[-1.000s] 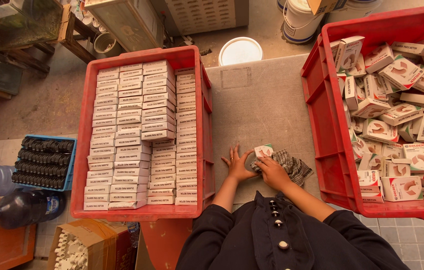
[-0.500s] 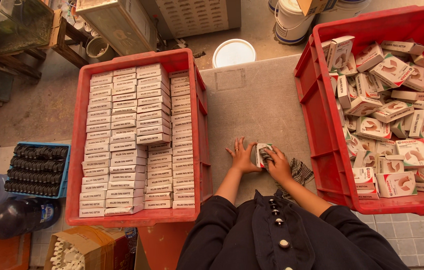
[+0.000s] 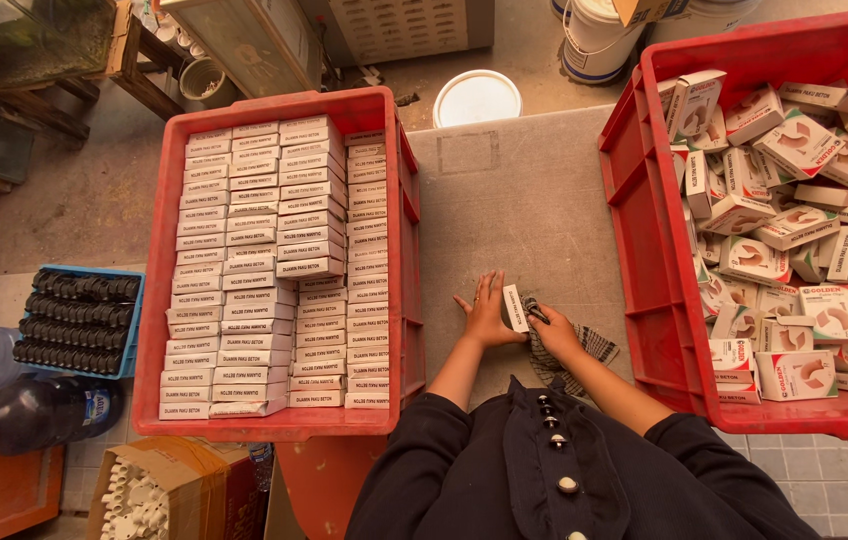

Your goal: The person repeatedly wipes small white boxes with a checkered cloth on a table surface and then stacks them into a red crate. The task involves picking up boxes from a pile, wiping them, and placing them in an organized stack.

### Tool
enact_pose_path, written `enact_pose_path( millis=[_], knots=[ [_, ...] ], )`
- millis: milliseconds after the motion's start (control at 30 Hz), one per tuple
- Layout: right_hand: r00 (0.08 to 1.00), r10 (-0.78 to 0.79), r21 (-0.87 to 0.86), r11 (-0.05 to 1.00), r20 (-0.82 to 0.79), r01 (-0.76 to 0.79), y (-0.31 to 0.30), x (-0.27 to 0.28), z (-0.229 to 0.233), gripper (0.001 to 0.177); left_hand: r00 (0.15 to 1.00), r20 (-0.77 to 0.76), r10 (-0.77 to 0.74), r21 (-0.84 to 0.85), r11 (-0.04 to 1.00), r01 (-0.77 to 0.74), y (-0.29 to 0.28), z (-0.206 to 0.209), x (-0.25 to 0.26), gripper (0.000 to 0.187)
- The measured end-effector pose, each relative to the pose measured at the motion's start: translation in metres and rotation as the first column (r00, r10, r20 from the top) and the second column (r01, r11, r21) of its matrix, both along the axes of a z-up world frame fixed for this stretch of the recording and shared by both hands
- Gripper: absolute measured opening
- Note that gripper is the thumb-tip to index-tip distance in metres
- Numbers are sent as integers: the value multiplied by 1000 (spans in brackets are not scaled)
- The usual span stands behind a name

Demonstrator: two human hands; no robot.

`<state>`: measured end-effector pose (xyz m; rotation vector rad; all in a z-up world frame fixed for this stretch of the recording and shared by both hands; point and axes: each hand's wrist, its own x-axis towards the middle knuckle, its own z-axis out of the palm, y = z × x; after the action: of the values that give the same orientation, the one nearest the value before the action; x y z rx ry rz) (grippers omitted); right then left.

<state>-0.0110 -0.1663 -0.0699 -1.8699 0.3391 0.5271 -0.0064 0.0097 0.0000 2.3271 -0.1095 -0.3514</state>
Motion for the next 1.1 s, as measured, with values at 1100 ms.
enact_pose_path(
  millis=[1100],
  knots=[
    [300, 787, -765, 607, 539, -216, 19, 21, 57, 44, 997, -78, 23, 2, 1000, -22, 1, -12, 2, 119]
  ],
)
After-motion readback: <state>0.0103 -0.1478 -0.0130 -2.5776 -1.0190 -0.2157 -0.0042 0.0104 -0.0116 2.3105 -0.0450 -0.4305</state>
